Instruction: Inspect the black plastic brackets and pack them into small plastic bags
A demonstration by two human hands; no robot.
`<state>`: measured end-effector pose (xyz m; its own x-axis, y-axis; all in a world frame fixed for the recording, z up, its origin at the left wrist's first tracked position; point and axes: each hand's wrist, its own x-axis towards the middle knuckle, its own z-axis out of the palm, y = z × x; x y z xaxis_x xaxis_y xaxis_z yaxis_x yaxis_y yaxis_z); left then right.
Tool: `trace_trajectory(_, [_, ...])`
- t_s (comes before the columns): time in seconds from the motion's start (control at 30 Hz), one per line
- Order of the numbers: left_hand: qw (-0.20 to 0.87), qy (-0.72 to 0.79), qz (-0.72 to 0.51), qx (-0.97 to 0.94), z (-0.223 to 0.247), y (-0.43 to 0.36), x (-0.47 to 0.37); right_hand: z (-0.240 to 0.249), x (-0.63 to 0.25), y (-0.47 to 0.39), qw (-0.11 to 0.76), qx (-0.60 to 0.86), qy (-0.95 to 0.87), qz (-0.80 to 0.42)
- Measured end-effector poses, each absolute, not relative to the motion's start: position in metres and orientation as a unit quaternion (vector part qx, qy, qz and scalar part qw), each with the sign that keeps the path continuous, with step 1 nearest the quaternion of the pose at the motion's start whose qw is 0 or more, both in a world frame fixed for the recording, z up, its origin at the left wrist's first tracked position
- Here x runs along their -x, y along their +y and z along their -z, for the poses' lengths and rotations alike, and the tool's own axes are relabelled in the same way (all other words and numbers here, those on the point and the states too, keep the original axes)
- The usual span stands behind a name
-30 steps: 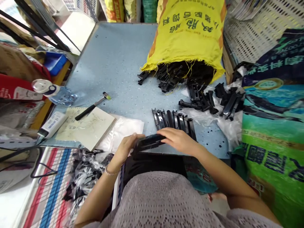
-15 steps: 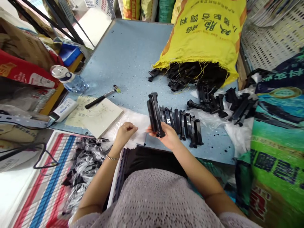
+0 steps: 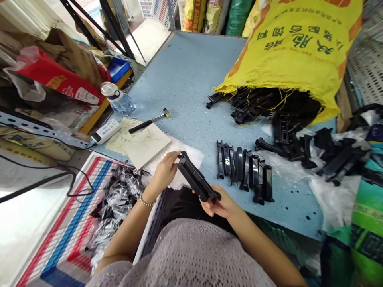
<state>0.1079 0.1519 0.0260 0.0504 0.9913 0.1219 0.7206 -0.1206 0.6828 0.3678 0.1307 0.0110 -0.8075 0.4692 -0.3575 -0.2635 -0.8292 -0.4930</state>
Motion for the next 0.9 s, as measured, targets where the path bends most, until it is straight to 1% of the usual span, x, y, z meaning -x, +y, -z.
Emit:
trace_trajectory(0.1, [0.210,0.631,-0.301,-0.684,-0.022,0.147,-0.108,0.002,-0.366,0.132,0.180,0.249,-0.137,-0.942])
trace_trajectory(0.27, [0.080,0.576,-0.291,-0.760,-0.018,0.131,-0.117,0.006,-0.362,0.143,0.112,0.198,-0.121,-0.966])
trace_trajectory(0.33, [0.059,0.549,-0.270,-0.789,-0.022,0.124,-0.124,0.009,-0.359,0.150,0.123,0.238,-0.156,-0.951])
trace_trajectory(0.37, [0.062,0.540,-0.256,-0.800,-0.024,0.120,-0.129,0.012,-0.357,0.155,0.142,0.280,-0.199,-0.928])
trace_trajectory(0.43, [0.086,0.509,-0.225,-0.826,-0.029,0.114,-0.140,0.020,-0.357,0.166,0.184,0.393,-0.337,-0.836])
trace_trajectory(0.53, [0.122,0.429,-0.197,-0.873,-0.030,0.110,-0.156,0.030,-0.361,0.177,0.227,0.532,-0.557,-0.596])
trace_trajectory(0.6, [0.137,0.396,-0.202,-0.885,-0.030,0.112,-0.164,0.028,-0.364,0.174,0.232,0.574,-0.616,-0.487])
trace_trajectory(0.63, [0.143,0.392,-0.211,-0.884,-0.030,0.114,-0.167,0.025,-0.364,0.168,0.242,0.581,-0.620,-0.469])
trace_trajectory(0.7, [0.150,0.398,-0.239,-0.873,-0.035,0.118,-0.172,0.011,-0.360,0.152,0.283,0.562,-0.605,-0.488])
trace_trajectory(0.77, [0.156,0.429,-0.282,-0.844,-0.048,0.117,-0.172,-0.005,-0.351,0.136,0.342,0.491,-0.591,-0.540])
trace_trajectory(0.8, [0.166,0.457,-0.304,-0.819,-0.058,0.113,-0.168,-0.013,-0.345,0.132,0.353,0.459,-0.585,-0.568])
trace_trajectory(0.87, [0.204,0.533,-0.330,-0.752,-0.079,0.096,-0.146,-0.029,-0.340,0.132,0.335,0.375,-0.606,-0.617])
trace_trajectory(0.9, [0.228,0.579,-0.331,-0.710,-0.088,0.084,-0.125,-0.036,-0.342,0.136,0.312,0.337,-0.633,-0.624])
